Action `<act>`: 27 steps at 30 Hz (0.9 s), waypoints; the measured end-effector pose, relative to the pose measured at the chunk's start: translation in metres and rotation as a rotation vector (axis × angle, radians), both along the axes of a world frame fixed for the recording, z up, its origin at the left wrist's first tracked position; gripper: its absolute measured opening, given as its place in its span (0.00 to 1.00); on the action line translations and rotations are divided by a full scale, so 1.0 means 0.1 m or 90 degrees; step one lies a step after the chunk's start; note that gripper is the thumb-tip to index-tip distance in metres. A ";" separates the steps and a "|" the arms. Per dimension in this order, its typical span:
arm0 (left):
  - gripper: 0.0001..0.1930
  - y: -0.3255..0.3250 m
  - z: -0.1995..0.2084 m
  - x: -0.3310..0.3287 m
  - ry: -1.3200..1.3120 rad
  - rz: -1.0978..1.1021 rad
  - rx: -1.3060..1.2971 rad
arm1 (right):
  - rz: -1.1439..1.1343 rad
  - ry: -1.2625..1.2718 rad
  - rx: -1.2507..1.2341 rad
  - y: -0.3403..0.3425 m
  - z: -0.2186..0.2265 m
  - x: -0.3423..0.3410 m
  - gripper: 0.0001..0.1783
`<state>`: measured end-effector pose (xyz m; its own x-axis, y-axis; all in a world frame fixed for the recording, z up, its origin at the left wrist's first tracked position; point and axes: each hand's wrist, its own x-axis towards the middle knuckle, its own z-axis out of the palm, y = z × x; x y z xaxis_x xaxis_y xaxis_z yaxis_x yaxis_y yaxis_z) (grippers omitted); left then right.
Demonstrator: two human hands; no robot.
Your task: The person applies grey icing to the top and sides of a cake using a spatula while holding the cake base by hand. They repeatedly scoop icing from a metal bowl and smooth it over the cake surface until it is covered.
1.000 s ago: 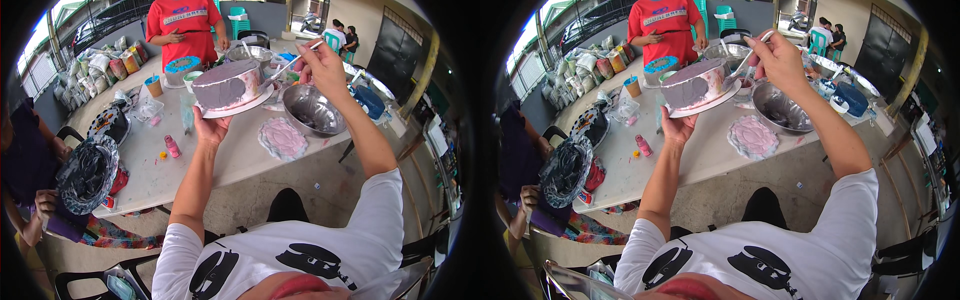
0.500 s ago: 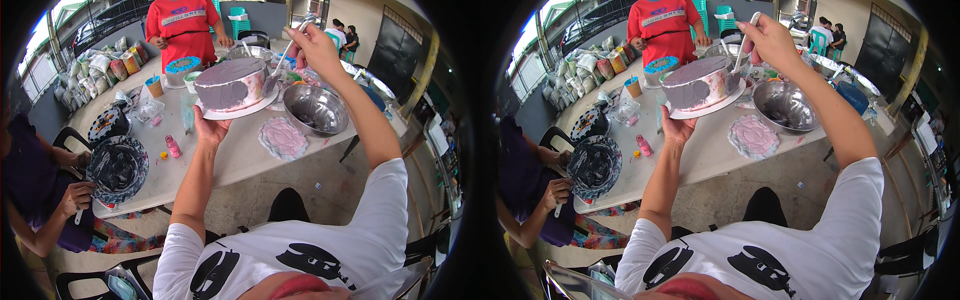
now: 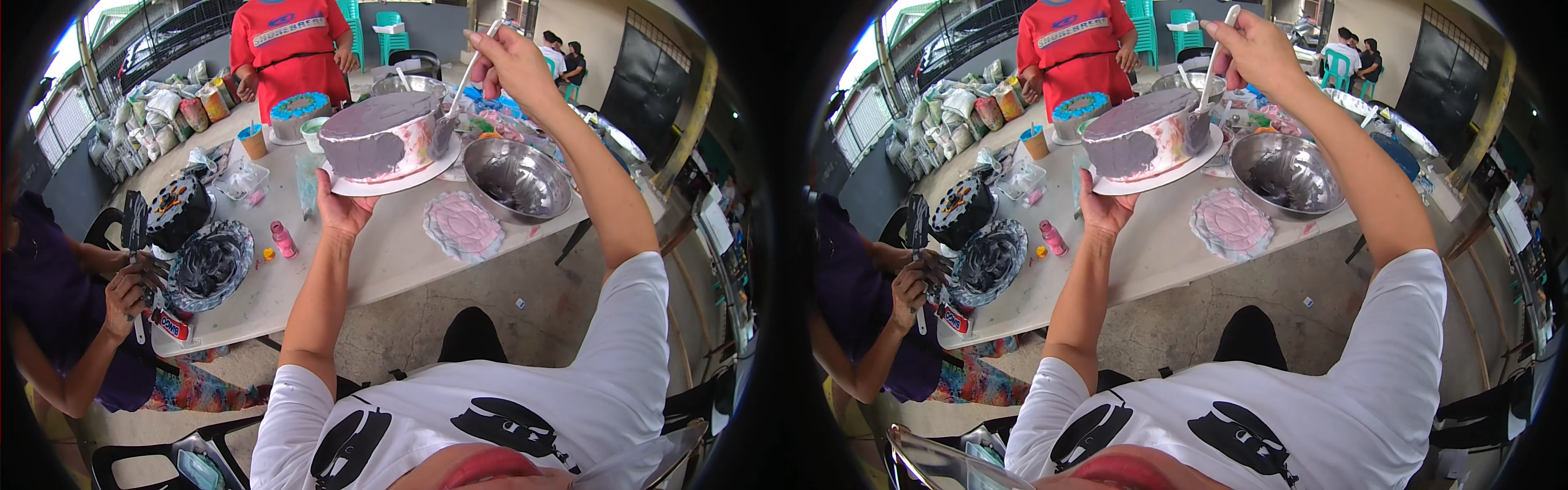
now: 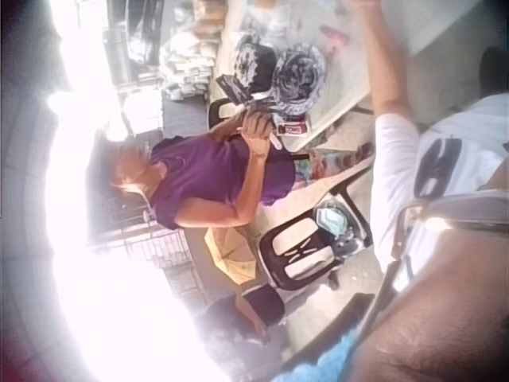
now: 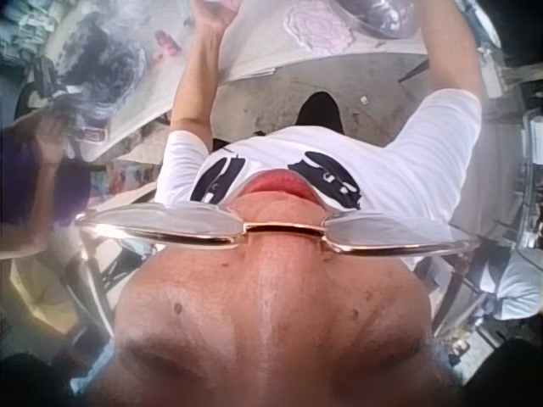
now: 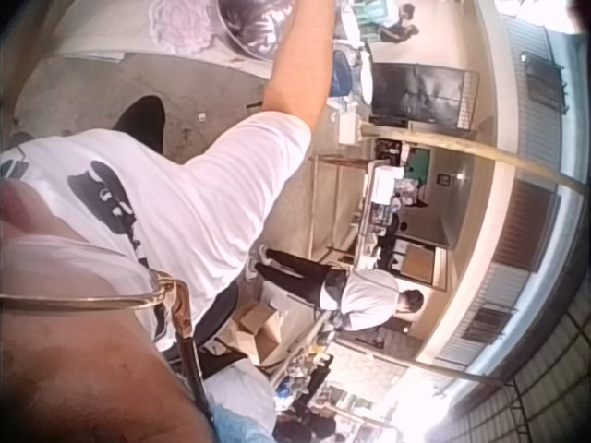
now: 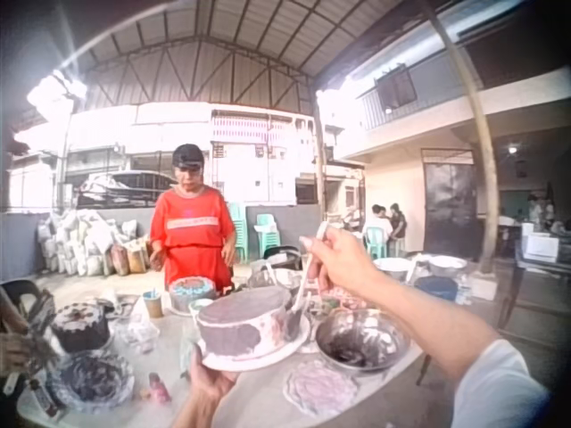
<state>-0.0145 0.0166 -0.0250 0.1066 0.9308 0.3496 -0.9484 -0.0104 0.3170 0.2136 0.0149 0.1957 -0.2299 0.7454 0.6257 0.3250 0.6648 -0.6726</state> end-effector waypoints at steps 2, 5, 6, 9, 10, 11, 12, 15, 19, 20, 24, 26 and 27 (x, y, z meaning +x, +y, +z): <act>0.34 -0.01 0.01 0.00 0.006 -0.003 0.002 | -0.014 -0.006 0.002 -0.01 0.03 -0.03 0.17; 0.33 0.00 0.00 -0.02 0.010 -0.021 0.011 | -0.026 -0.016 -0.001 -0.05 0.07 -0.09 0.18; 0.34 0.02 -0.04 -0.06 0.001 -0.050 0.031 | -0.023 -0.022 -0.005 -0.06 0.08 -0.11 0.18; 0.34 0.03 -0.03 -0.05 0.007 -0.070 0.031 | -0.021 -0.041 0.004 0.03 0.13 -0.09 0.18; 0.33 0.02 -0.01 -0.02 0.023 -0.058 0.012 | -0.024 -0.041 0.004 0.05 0.15 -0.07 0.18; 0.33 0.01 0.00 -0.02 0.023 -0.058 0.012 | -0.036 -0.042 0.019 0.05 0.17 -0.08 0.18; 0.33 -0.01 0.02 -0.01 0.016 -0.054 0.006 | -0.048 -0.043 0.034 0.04 0.18 -0.08 0.18; 0.32 -0.01 0.01 -0.04 0.006 -0.052 0.008 | 0.001 0.005 -0.032 -0.13 0.29 -0.11 0.12; 0.32 -0.01 0.03 -0.04 0.018 -0.055 0.021 | -0.004 0.007 -0.028 -0.16 0.34 -0.11 0.12; 0.32 -0.02 0.04 -0.03 0.019 -0.056 0.022 | -0.006 0.009 -0.027 -0.14 0.35 -0.11 0.12; 0.32 -0.05 0.07 -0.02 0.024 -0.048 -0.003 | -0.008 0.027 -0.029 -0.12 0.41 -0.13 0.13; 0.32 -0.06 0.08 -0.02 0.035 -0.042 -0.004 | -0.017 0.021 -0.022 -0.13 0.44 -0.13 0.13; 0.31 -0.06 0.08 -0.02 0.030 -0.044 -0.010 | -0.026 0.015 -0.014 -0.12 0.46 -0.13 0.14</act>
<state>-0.0167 0.0106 -0.0170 0.1863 0.9263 0.3276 -0.9307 0.0595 0.3610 0.2005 0.0029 0.2414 -0.1842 0.7678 0.6136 0.3361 0.6359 -0.6948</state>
